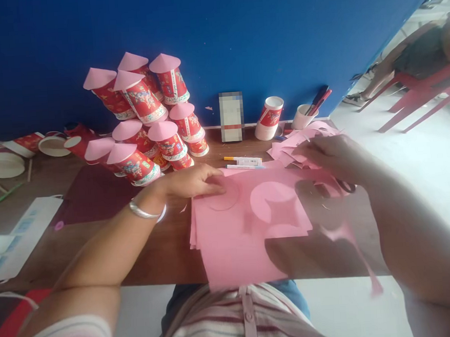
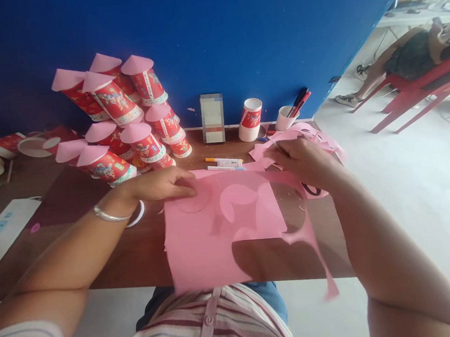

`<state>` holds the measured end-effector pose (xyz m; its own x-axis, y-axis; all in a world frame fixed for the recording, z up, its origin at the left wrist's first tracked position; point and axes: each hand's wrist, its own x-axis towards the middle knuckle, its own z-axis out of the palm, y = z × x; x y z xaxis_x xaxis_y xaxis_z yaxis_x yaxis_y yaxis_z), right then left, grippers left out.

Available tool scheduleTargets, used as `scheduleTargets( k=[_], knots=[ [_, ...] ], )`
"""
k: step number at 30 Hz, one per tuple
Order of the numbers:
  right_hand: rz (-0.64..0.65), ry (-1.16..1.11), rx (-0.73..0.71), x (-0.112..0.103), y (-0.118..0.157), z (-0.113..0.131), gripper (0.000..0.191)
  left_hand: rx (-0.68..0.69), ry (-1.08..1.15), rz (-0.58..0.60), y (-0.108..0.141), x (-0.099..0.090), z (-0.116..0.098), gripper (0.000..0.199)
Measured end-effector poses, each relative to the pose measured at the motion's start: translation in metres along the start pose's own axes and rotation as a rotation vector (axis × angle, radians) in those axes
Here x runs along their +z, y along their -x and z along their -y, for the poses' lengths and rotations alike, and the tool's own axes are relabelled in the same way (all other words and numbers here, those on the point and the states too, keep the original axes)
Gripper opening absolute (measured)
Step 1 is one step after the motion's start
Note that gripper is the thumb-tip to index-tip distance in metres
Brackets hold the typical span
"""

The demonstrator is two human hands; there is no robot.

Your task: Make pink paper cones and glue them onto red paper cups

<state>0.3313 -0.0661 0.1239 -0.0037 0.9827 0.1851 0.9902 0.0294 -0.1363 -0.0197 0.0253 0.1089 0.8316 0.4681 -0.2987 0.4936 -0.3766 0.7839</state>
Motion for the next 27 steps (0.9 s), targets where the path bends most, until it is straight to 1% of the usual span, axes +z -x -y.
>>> scheduleTargets(
  k=[2,3,5,6,8,10,12,15,18,20,22,24,27],
  knots=[
    [-0.085,0.207,0.111,0.005,-0.002,0.007,0.049,-0.051,-0.117,0.009,-0.019,0.008,0.014,0.021],
    [-0.084,0.259,0.118,0.007,-0.002,0.013,0.048,-0.075,-0.181,0.009,-0.028,0.011,0.019,0.02],
    [-0.036,0.283,0.054,0.014,0.0,0.029,0.049,-0.08,-0.243,-0.003,-0.041,0.013,0.028,0.018],
    [-0.008,0.274,0.004,0.017,0.002,0.038,0.049,-0.075,-0.25,0.012,-0.045,0.013,0.03,0.018],
    [0.041,0.248,-0.089,0.026,0.006,0.055,0.049,-0.05,-0.228,0.043,-0.049,0.011,0.033,0.017],
    [0.137,0.229,-0.169,0.036,0.007,0.07,0.045,-0.034,-0.203,0.066,-0.05,0.008,0.033,0.017],
    [0.212,0.2,-0.195,0.047,0.005,0.082,0.043,-0.037,-0.196,0.062,-0.05,0.006,0.033,0.02],
    [0.227,0.167,-0.183,0.065,-0.004,0.092,0.042,-0.038,-0.19,-0.005,-0.05,0.008,0.039,0.026],
    [0.27,0.142,-0.184,0.081,-0.013,0.097,0.04,-0.004,-0.217,-0.122,-0.043,0.009,0.047,0.031],
    [0.298,0.127,-0.182,0.089,-0.015,0.1,0.038,0.017,-0.253,-0.192,-0.032,0.008,0.049,0.032],
    [0.332,0.116,-0.197,0.095,-0.013,0.104,0.037,0.01,-0.288,-0.276,-0.016,0.005,0.048,0.031],
    [0.368,0.093,-0.261,0.099,-0.008,0.107,0.036,0.023,-0.305,-0.34,0.0,0.002,0.043,0.03],
    [0.372,0.041,-0.415,0.098,-0.003,0.111,0.038,0.07,-0.181,-0.458,0.014,0.003,0.033,0.03]
  ],
)
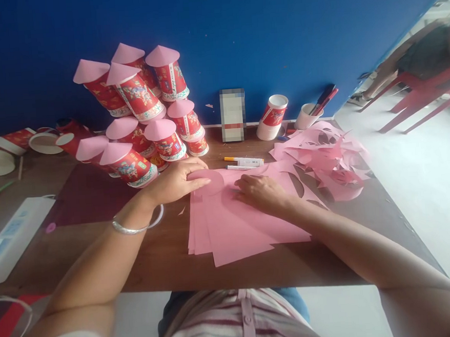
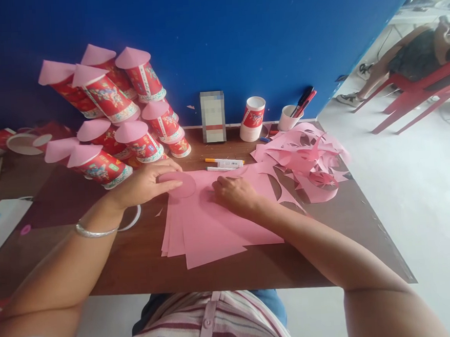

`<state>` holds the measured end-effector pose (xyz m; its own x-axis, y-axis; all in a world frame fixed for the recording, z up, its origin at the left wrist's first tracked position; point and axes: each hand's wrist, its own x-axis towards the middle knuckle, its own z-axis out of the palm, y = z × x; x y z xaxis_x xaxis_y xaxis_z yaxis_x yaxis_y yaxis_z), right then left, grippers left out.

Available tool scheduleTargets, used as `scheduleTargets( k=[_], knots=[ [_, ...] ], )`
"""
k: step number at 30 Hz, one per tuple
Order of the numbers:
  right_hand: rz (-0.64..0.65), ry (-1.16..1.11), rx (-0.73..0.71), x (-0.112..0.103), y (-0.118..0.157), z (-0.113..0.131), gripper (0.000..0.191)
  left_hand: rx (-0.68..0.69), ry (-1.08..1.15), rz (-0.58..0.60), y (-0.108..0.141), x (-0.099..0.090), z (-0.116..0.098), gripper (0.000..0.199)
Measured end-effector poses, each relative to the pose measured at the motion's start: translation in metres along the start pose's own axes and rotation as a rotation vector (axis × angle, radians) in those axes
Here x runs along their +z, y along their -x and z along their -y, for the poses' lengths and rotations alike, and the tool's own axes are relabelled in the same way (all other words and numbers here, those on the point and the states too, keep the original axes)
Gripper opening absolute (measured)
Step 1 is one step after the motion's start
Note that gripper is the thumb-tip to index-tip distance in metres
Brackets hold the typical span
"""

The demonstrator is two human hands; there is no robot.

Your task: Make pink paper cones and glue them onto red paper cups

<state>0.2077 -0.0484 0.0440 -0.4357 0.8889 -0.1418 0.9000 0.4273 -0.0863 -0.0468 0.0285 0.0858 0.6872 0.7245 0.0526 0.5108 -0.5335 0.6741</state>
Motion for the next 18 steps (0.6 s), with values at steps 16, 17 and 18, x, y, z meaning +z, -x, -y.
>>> scheduleTargets(
  k=[16,17,18],
  knots=[
    [-0.286,0.227,0.172,-0.006,-0.061,-0.062,0.061,-0.19,0.541,-0.288,-0.017,0.082,-0.001,0.043],
    [-0.287,0.256,0.149,-0.004,-0.065,-0.065,0.063,-0.191,0.539,-0.292,-0.016,0.083,0.001,0.042],
    [-0.288,0.279,0.131,-0.002,-0.069,-0.069,0.065,-0.191,0.54,-0.296,-0.016,0.083,0.003,0.042]
  ],
)
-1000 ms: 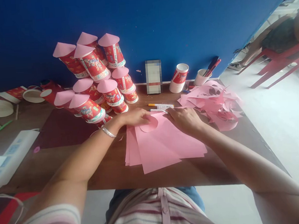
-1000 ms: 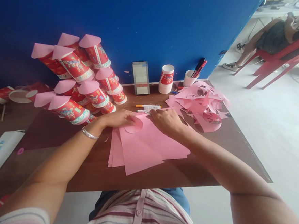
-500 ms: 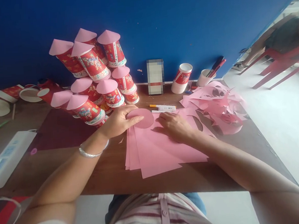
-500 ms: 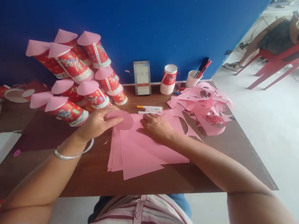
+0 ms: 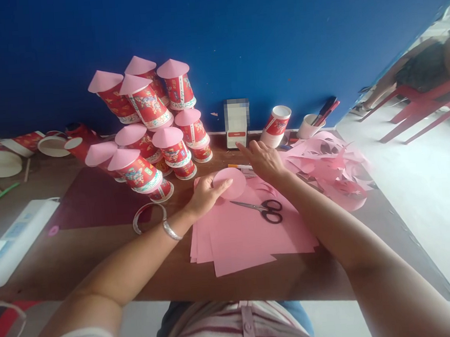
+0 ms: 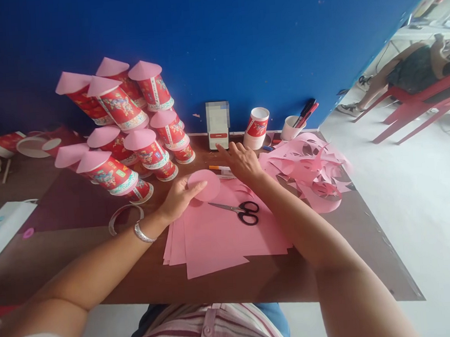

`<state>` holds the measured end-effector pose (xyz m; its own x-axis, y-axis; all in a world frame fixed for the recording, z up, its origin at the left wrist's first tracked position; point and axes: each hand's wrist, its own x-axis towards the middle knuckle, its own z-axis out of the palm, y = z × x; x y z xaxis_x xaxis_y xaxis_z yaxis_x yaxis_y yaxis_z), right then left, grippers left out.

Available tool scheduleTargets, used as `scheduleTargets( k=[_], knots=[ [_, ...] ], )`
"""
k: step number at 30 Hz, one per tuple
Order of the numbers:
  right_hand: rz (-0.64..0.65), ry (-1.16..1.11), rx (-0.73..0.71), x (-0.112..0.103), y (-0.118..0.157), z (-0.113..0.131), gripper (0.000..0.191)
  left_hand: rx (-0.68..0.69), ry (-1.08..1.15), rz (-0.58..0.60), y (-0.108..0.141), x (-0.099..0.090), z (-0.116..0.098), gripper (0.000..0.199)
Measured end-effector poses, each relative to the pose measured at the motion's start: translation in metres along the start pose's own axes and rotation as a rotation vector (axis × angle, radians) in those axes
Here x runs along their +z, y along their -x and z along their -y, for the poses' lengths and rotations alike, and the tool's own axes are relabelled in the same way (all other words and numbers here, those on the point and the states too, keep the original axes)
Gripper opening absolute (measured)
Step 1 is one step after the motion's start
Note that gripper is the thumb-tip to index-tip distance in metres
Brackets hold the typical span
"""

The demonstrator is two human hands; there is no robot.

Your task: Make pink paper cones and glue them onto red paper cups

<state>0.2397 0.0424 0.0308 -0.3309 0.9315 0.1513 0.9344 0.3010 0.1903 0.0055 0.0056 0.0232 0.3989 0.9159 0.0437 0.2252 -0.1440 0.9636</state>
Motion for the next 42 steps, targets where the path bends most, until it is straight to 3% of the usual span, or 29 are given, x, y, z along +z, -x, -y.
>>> scheduleTargets(
  k=[11,16,25,32,38,42],
  knots=[
    [-0.001,0.092,-0.004,0.003,-0.032,-0.015,0.065,0.007,0.028,-0.036,-0.003,-0.001,0.007,0.039],
    [0.042,0.059,0.083,0.004,-0.041,-0.02,0.065,0.015,0.029,-0.039,-0.003,-0.002,0.009,0.039],
    [0.058,0.058,0.068,0.009,-0.041,-0.023,0.065,0.027,0.038,-0.018,-0.004,-0.002,0.009,0.038],
    [0.048,0.034,0.077,0.0,-0.048,-0.025,0.065,0.016,0.001,-0.015,-0.004,-0.001,0.007,0.038],
    [-0.058,-0.034,0.091,-0.005,-0.038,-0.018,0.067,0.016,0.034,-0.022,-0.002,-0.001,0.006,0.036],
    [-0.214,-0.32,0.108,-0.012,-0.007,0.002,0.054,-0.026,0.1,-0.064,0.0,-0.001,0.004,0.038]
  ],
)
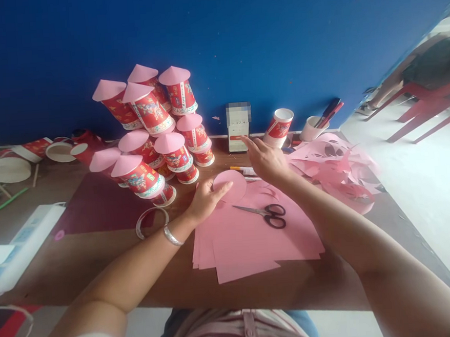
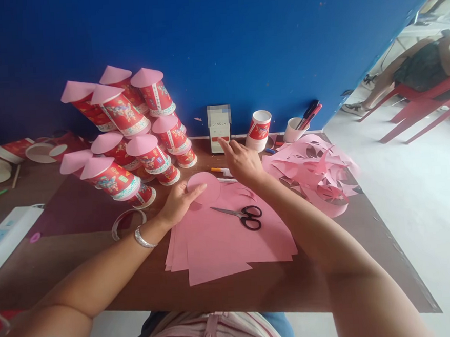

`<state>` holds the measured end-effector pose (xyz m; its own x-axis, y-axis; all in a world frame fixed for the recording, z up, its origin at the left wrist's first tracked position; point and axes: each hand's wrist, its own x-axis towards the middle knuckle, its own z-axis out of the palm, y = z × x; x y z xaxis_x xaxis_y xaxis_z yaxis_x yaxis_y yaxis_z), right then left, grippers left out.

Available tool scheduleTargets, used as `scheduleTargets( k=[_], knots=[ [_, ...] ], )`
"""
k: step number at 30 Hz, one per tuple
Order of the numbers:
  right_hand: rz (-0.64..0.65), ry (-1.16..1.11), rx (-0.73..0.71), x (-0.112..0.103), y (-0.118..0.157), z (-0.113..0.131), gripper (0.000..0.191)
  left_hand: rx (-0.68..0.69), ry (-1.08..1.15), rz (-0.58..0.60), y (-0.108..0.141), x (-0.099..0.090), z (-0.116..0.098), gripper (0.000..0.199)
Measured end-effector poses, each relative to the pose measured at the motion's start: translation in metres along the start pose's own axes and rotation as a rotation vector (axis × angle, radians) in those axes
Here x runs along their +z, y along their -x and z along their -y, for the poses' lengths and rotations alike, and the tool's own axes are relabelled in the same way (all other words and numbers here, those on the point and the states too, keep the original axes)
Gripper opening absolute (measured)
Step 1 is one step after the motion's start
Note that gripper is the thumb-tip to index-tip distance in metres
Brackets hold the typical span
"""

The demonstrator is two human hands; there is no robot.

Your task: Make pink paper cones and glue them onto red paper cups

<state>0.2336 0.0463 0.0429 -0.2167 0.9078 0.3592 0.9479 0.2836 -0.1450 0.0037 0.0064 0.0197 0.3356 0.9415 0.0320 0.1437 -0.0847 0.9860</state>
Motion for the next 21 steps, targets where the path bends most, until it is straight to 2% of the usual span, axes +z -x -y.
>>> scheduleTargets(
  k=[3,6,8,11,14,21],
  knots=[
    [-0.045,-0.406,0.098,-0.007,0.027,0.016,0.042,-0.036,0.026,-0.037,0.001,0.001,-0.002,0.04],
    [0.068,-0.821,0.226,-0.011,0.049,0.03,0.043,-0.058,0.027,-0.067,0.002,0.001,-0.006,0.041],
    [0.154,-0.993,0.262,-0.011,0.059,0.038,0.049,-0.06,0.016,-0.076,0.004,0.002,-0.01,0.04],
    [0.224,-1.148,0.336,-0.01,0.07,0.046,0.051,-0.036,0.026,-0.053,0.006,0.002,-0.015,0.038],
    [0.219,-1.235,0.404,-0.01,0.075,0.049,0.052,-0.01,0.043,-0.044,0.008,0.0,-0.018,0.037],
    [0.188,-1.433,0.439,-0.01,0.077,0.049,0.053,0.047,0.193,-0.134,0.007,-0.008,-0.011,0.053]
  ],
)
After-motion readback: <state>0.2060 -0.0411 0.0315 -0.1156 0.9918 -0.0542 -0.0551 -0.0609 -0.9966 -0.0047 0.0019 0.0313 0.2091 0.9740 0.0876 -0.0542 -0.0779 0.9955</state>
